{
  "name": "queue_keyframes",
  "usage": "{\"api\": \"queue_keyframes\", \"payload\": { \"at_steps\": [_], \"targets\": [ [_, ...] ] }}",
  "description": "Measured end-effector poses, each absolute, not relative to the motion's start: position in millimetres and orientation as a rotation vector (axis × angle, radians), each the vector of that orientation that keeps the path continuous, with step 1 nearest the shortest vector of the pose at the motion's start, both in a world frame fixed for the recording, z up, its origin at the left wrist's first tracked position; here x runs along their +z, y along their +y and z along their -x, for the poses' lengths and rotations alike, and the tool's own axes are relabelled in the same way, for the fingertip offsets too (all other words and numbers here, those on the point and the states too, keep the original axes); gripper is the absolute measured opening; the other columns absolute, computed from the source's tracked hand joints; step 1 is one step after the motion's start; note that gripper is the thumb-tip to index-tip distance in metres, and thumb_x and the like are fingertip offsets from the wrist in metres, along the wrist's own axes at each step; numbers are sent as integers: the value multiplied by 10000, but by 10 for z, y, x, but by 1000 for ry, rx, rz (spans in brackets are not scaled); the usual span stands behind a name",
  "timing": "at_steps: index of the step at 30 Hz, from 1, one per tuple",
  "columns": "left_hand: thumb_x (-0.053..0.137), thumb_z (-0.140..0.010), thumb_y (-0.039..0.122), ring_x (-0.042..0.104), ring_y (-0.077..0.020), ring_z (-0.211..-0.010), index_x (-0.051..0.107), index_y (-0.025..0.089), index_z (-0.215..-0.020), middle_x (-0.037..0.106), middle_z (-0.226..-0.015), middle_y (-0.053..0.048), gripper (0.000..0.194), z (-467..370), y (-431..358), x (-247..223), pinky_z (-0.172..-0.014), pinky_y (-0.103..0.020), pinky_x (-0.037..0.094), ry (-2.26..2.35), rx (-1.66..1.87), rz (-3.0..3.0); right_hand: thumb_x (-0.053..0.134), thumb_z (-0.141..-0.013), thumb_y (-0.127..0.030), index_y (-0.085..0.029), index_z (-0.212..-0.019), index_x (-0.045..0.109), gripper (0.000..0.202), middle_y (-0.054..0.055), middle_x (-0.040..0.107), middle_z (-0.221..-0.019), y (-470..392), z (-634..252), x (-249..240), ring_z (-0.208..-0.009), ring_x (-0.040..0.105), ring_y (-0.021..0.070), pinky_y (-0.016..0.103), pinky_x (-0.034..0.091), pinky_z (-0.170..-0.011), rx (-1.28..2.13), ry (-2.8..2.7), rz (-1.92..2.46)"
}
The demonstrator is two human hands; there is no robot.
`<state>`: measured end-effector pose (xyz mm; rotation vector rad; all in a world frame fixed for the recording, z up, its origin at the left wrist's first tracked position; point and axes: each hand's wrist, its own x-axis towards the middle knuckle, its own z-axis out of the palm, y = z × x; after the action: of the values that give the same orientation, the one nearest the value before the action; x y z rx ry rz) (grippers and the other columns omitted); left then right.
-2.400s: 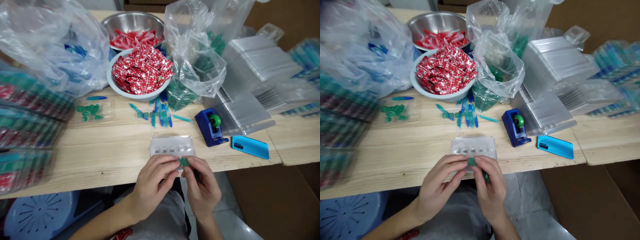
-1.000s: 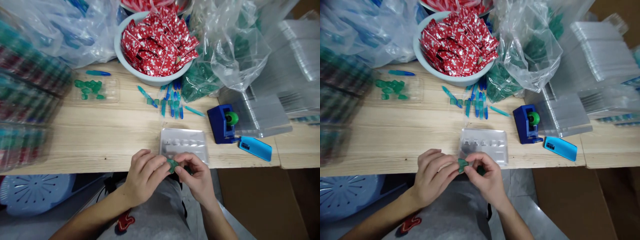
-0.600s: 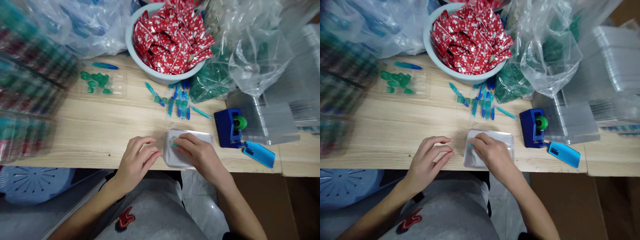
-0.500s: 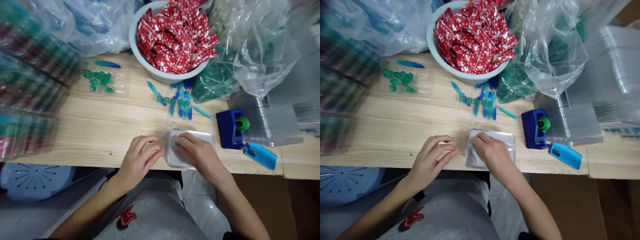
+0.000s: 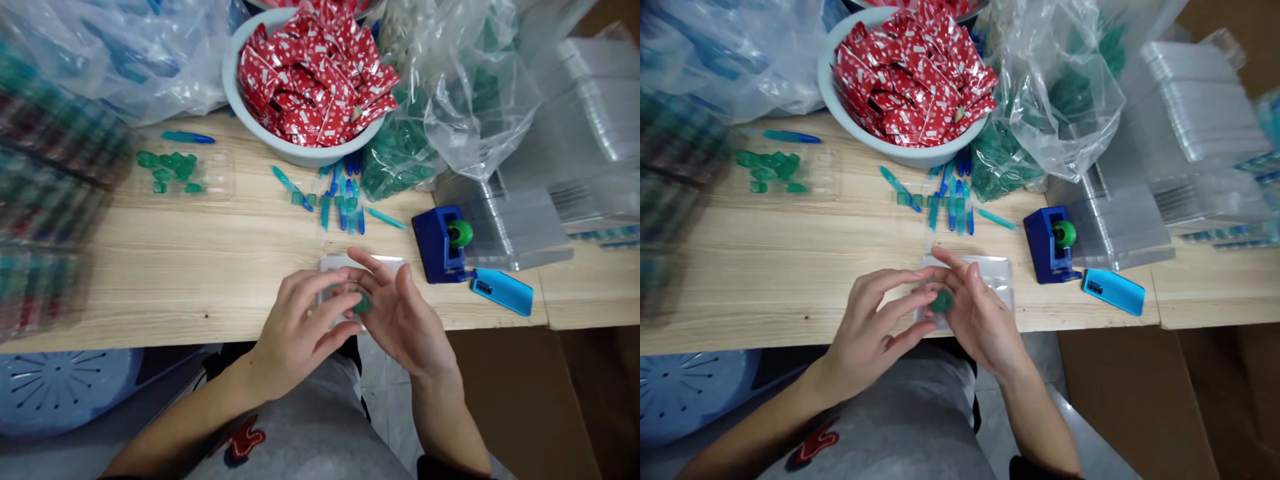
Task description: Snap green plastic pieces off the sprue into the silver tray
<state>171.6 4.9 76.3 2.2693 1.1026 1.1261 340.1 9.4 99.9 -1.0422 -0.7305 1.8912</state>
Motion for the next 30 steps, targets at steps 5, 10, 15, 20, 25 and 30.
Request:
{"api": "queue_keyframes", "payload": {
  "at_steps": [5, 10, 15, 20, 25, 30],
  "targets": [
    [559, -927, 105, 545, -178, -1095, 562, 216, -1054, 581, -1151, -51, 169, -1733, 58, 788, -954, -343, 472, 1143, 1089, -2161, 505, -961, -464, -325, -1314, 560, 384, 29, 619, -1347, -17, -3443, 1048, -1250, 593, 159, 314, 487, -1057, 1849, -817, 864],
    [556, -934, 129, 572, -143, -1072, 570, 234, -1013, 577, -1089, -24, 132, -1715, 15, 799, -949, -290, 484, 1065, 1131, -1702, 622, -896, -115, -383, -1246, 580, 443, -18, 582, -1362, -172, -3434, 1058, -1223, 602, 123, 265, 524, -1015, 1537, -1118, 1035],
    [549, -956, 169, 612, -138, -1007, 556, 252, -1080, 605, -1037, -24, 149, -1773, -2, 776, -873, -279, 531, 959, 1132, -1719, 676, -852, -95, -350, -1131, 674, 378, -20, 716, -1049, -268, -3417, 961, -939, 687, 94, 211, 581, -852, 1238, -1215, 1208],
    [560, -955, 312, 615, -151, -870, 557, 219, -953, 628, -939, -23, 93, -1798, 8, 690, -752, -290, 531, 999, 1069, -2054, 749, -798, -166, -343, -1075, 723, 330, -21, 750, -961, -311, -3508, 823, -843, 710, 114, 227, 606, -758, 1274, -1177, 1297],
    [568, -950, 266, 598, -175, -936, 564, 200, -988, 620, -986, -39, 77, -1771, 5, 548, -820, -325, 511, 1110, 1008, -2179, 678, -850, -172, -265, -1041, 712, 216, 18, 730, -921, -181, -3675, 758, -777, 689, 132, 258, 592, -706, 1008, -1444, 1454],
    [580, -932, 170, 581, -207, -1033, 579, 207, -1045, 596, -1097, -56, 120, -1682, 54, 390, -882, -376, 500, 1304, 1008, -2142, 587, -922, -194, -230, -1096, 710, 216, 80, 700, -1059, 112, -3780, 784, -967, 670, 191, 333, 578, -819, 832, -1979, 1419]
  ]
}}
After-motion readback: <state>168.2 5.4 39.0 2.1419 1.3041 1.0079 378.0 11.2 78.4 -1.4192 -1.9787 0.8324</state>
